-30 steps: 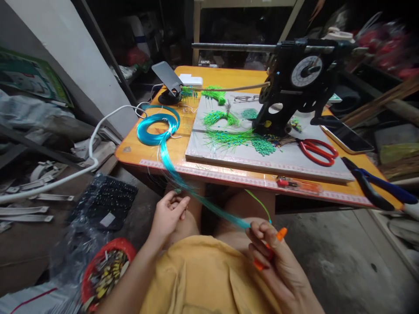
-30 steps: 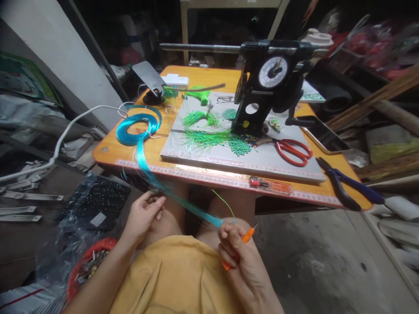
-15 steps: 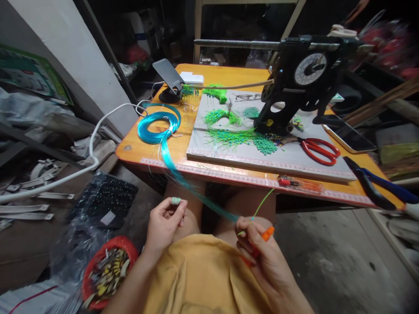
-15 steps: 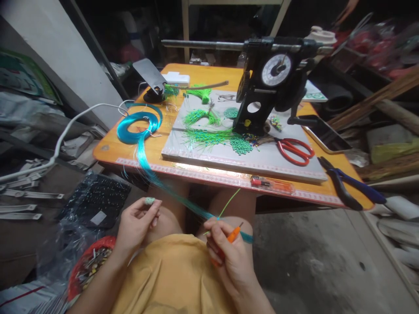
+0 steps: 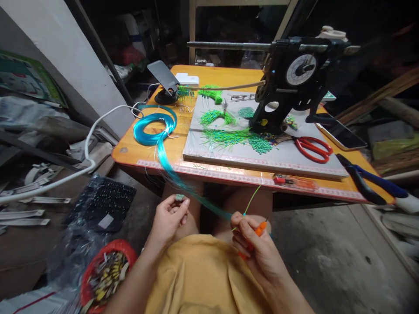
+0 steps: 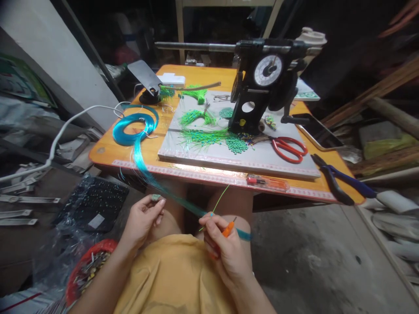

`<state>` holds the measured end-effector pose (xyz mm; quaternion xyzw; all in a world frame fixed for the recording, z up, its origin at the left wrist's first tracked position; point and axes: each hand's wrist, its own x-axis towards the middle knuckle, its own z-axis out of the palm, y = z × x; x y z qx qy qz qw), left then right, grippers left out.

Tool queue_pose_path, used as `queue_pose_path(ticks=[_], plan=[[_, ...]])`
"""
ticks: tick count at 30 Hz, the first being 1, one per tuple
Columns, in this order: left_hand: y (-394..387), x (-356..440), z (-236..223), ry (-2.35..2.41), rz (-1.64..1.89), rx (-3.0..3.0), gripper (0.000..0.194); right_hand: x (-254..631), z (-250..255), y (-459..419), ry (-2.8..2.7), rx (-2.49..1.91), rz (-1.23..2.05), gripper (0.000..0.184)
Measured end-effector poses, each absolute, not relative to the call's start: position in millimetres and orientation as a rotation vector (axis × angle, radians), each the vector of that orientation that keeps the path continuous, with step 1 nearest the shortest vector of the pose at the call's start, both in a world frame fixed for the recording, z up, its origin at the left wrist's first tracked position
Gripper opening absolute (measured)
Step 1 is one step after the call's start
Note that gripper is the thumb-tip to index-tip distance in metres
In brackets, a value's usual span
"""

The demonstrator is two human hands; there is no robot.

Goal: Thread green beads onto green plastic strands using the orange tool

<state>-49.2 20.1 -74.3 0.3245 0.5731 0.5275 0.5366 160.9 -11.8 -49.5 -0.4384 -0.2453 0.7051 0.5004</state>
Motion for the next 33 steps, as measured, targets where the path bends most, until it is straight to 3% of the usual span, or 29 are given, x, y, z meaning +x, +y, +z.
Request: queue_pose_path(ticks=[11,21,26,29,33], plan=[[4.4,-46.3,-48.5,1.292,1.274,0.709,0.035,145.6,-56.2,-5.0,-1.073,-1.214,1.927,0.040],[2.0,-76.7,-62.6,1.383,1.340,0.654,0.033,326.2,-52.1,-52.5,-1.148,-1.786,1.410,0.042],[1.3,-80.6,-65.5,1.461,1.475,0.723,0.027,312.6,-42.0,-53.5,-1.279,-1.639,1.332,0.036],[-10.6,-60.9,-52.9,1.501,1.625,0.845,0.037,273.2,-27.9,-41.1,-1.453,-1.448,1.386,0.030],[-23.8,-21.4,-20.0,1.158,0.993,1.627,0.037,221.7,-5.0,-21.3,-1.611,-1.173,1.474,0.024]])
